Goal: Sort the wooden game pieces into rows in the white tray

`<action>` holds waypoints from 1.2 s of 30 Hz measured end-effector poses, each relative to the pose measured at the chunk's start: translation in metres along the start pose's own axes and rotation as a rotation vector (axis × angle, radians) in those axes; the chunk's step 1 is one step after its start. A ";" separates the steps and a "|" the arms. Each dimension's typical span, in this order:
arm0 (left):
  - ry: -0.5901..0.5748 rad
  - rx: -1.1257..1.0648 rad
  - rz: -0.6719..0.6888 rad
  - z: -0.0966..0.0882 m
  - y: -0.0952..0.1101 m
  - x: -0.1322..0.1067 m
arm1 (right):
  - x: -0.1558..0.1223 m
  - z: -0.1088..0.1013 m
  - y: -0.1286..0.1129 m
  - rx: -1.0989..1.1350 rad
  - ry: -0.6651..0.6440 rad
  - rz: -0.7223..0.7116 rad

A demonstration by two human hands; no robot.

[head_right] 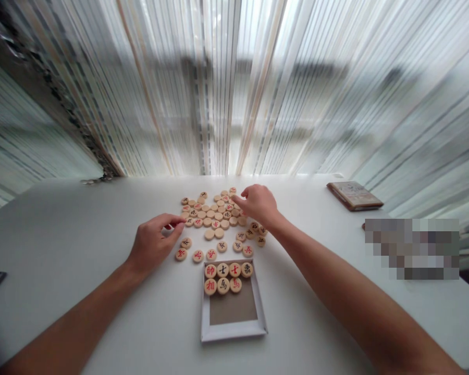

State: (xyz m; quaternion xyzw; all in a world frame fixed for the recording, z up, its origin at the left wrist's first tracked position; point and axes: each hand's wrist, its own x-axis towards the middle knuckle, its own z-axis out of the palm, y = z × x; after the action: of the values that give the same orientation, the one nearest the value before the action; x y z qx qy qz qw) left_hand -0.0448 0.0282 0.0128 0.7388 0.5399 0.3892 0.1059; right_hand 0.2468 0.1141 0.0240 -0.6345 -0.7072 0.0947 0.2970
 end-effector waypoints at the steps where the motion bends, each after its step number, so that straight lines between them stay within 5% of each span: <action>1: 0.001 -0.003 0.005 0.000 0.000 0.000 | 0.005 0.004 -0.003 -0.011 -0.037 0.035; 8: 0.010 -0.048 0.034 0.002 -0.002 -0.001 | 0.020 0.021 -0.007 0.066 -0.247 0.213; 12: 0.024 -0.107 0.037 0.002 -0.003 -0.001 | 0.016 0.021 -0.012 0.212 -0.202 0.208; 17: 0.024 -0.246 0.003 0.002 0.009 -0.006 | -0.030 0.006 -0.024 0.521 -0.078 0.125; 23: -0.139 -0.561 -0.099 0.015 0.042 -0.024 | -0.104 -0.008 -0.041 0.946 -0.260 0.147; 28: -0.242 -0.743 -0.157 0.022 0.064 -0.028 | -0.120 -0.009 -0.050 1.167 -0.326 0.202; 36: -0.335 -0.907 -0.309 0.017 0.086 -0.019 | -0.128 -0.017 -0.047 1.309 -0.251 0.224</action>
State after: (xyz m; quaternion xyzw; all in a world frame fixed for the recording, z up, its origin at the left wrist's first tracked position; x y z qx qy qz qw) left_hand 0.0261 -0.0179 0.0419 0.5824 0.3950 0.4405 0.5574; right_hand 0.2191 -0.0205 0.0229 -0.3774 -0.4628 0.6070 0.5243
